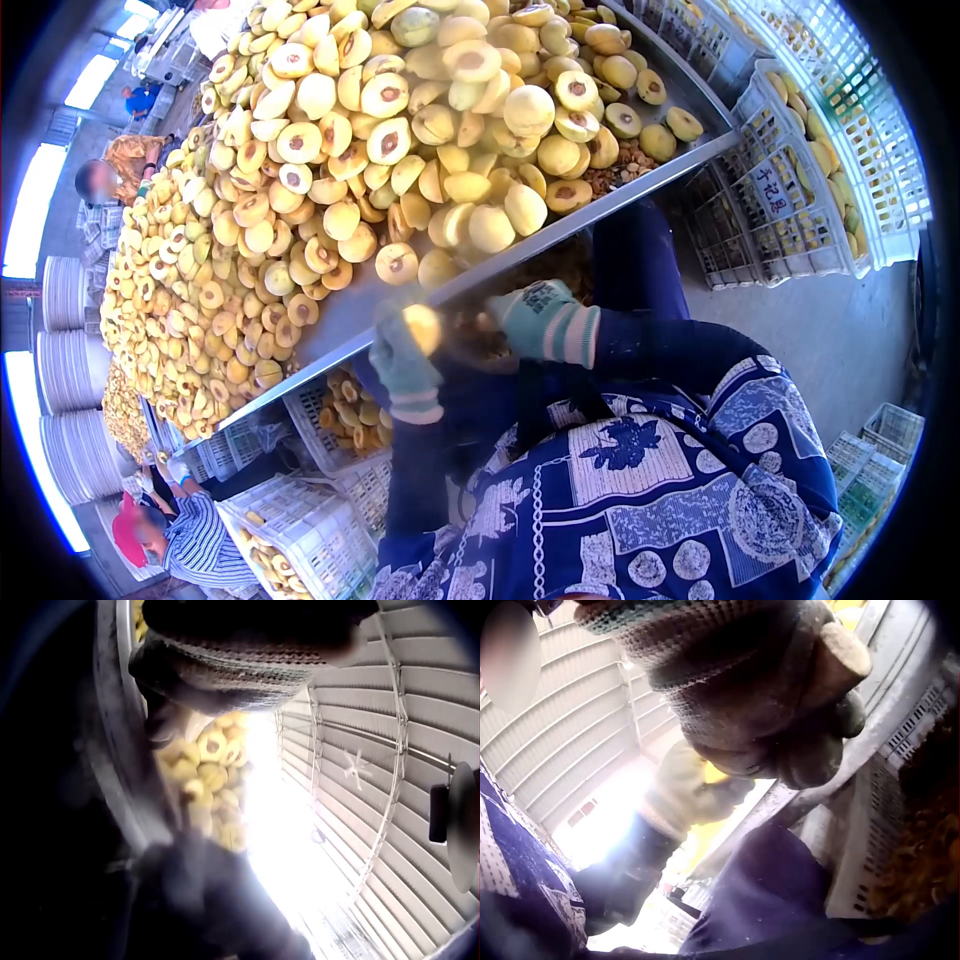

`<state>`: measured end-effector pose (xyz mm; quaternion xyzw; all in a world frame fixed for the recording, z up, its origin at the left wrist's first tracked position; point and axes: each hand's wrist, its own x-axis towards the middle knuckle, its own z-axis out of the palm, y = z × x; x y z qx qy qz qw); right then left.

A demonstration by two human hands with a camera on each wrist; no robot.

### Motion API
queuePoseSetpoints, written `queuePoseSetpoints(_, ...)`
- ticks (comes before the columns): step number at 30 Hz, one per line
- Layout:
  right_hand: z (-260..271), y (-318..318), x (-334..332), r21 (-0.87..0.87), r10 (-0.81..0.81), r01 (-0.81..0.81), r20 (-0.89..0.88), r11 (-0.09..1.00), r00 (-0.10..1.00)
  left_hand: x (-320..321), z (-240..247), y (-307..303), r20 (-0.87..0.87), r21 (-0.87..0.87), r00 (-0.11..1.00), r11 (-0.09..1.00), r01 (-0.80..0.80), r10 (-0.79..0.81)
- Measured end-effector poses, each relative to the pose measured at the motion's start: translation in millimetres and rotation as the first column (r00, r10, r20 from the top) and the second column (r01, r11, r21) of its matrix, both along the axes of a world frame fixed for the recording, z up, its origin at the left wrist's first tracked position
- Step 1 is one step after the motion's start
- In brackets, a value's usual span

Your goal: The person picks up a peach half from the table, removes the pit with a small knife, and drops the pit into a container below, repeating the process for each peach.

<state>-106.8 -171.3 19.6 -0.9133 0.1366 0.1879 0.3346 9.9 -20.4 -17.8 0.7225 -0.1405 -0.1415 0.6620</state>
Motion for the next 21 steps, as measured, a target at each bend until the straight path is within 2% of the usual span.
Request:
queuePoseSetpoints(2,-3,-8,-7,-0.005,-0.067,0.067,-0.099,0.998,0.993,19,12,19,0.040,-0.047,0.999,0.998,-0.032,0.034)
queuePoseSetpoints(3,-6,-11,-8,0.013,-0.044,0.046,-0.109,0.999,0.993,24,29,29,0.135,0.080,0.990,0.995,-0.057,0.046)
queuePoseSetpoints(4,-10,-13,-12,0.009,-0.038,0.040,-0.107,0.999,0.993,51,17,56,0.346,0.226,0.938,0.970,-0.087,0.003)
queuePoseSetpoints(5,-13,-15,-17,0.015,-0.028,0.029,-0.067,0.999,0.997,61,32,69,0.536,0.554,0.828,0.810,-0.193,-0.168)
queuePoseSetpoints(6,-19,-17,-20,0.020,-0.018,0.018,-0.028,1.000,0.999,65,45,75,0.610,0.759,0.687,0.539,-0.365,-0.394)
queuePoseSetpoints(7,-29,-15,-16,0.020,-0.017,0.017,0.026,1.000,1.000,69,46,73,0.612,0.758,0.690,0.537,-0.371,-0.387)
queuePoseSetpoints(9,-28,-12,-15,0.078,-0.063,0.065,-0.018,0.995,0.998,81,46,60,0.519,0.810,0.723,0.533,-0.245,-0.456)
queuePoseSetpoints(11,-23,-10,-13,0.130,-0.121,0.129,-0.067,0.983,0.990,94,14,32,0.645,0.666,0.607,0.731,-0.149,-0.463)
queuePoseSetpoints(13,-23,-9,-16,0.188,-0.204,0.197,0.018,0.962,0.979,107,-27,-8,0.532,0.499,0.728,0.855,0.145,-0.433)
queuePoseSetpoints(14,-24,-8,-17,0.180,-0.213,0.206,0.017,0.962,0.977,103,-21,-24,0.534,0.491,0.725,0.857,0.153,-0.436)
queuePoseSetpoints(15,-28,-5,-18,0.221,-0.297,0.271,0.093,0.937,0.950,100,-14,-36,0.408,0.673,0.776,0.733,0.100,-0.481)
queuePoseSetpoints(16,-29,-3,-18,0.268,-0.380,0.329,0.165,0.906,0.910,98,-8,-44,0.275,0.823,0.826,0.564,0.062,-0.492)
queuePoseSetpoints(17,-29,0,-18,0.358,-0.445,0.367,0.164,0.859,0.880,111,-17,-42,0.156,0.712,0.898,0.677,0.186,-0.411)
queuePoseSetpoints(18,-28,2,-17,0.357,-0.451,0.373,0.167,0.856,0.877,111,-20,-39,0.159,0.711,0.895,0.677,0.189,-0.417)
queuePoseSetpoints(20,-21,8,-9,0.438,-0.518,0.406,0.173,0.802,0.838,92,4,-35,-0.124,0.325,0.970,0.915,0.240,-0.211)
queuePoseSetpoints(21,-14,11,-2,0.522,-0.521,0.339,0.251,0.783,0.816,68,21,-38,-0.087,0.213,0.982,0.960,0.183,-0.168)
